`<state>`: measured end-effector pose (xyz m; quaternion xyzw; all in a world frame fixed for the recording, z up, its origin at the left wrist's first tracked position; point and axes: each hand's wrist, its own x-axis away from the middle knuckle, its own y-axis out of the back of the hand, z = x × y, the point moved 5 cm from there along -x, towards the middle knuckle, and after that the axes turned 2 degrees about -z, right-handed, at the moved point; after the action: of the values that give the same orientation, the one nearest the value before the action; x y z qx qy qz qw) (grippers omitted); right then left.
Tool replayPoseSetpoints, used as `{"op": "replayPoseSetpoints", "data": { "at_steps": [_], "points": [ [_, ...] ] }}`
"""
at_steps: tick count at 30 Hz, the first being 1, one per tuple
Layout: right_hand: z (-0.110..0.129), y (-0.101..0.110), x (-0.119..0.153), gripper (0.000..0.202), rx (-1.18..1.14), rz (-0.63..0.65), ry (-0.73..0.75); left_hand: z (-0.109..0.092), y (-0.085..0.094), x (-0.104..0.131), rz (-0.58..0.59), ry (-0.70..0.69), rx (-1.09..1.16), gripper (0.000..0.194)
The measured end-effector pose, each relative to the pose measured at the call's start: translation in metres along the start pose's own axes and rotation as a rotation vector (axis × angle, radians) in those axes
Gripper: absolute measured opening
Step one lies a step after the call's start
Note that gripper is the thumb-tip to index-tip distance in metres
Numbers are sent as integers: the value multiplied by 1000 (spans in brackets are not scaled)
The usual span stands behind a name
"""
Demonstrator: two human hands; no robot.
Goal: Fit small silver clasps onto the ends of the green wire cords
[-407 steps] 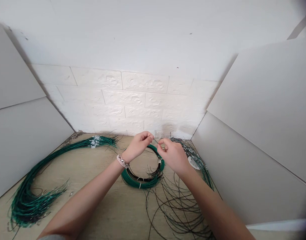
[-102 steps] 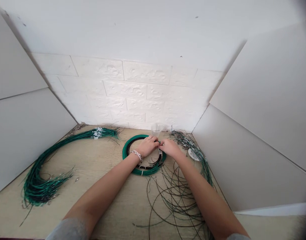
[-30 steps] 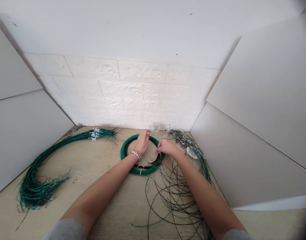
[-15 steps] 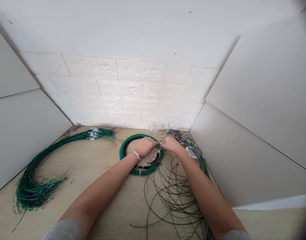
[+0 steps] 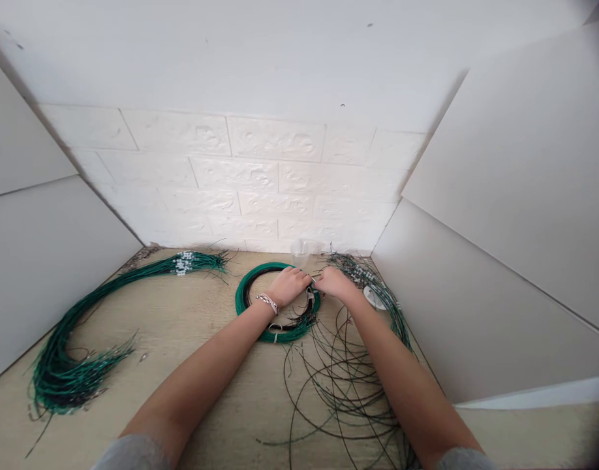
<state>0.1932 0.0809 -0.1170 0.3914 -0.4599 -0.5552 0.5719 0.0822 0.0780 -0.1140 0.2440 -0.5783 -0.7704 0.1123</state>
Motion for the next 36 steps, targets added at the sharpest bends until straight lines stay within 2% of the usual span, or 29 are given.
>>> {"op": "replayPoseSetpoints", "data": {
  "at_steps": [7, 16, 24, 36],
  "points": [
    [4, -1, 3, 28, -18, 6, -56, 2, -3, -3, 20, 38, 5, 10],
    [2, -3, 1, 33, -34, 0, -57, 5, -4, -4, 49, 69, 35, 11],
    [0, -5, 0, 28, -59, 6, -41, 6, -4, -4, 44, 80, 52, 10],
    [1, 2, 3, 21, -147, 70, 73, 0, 3, 4, 28, 57, -14, 13]
  ]
}}
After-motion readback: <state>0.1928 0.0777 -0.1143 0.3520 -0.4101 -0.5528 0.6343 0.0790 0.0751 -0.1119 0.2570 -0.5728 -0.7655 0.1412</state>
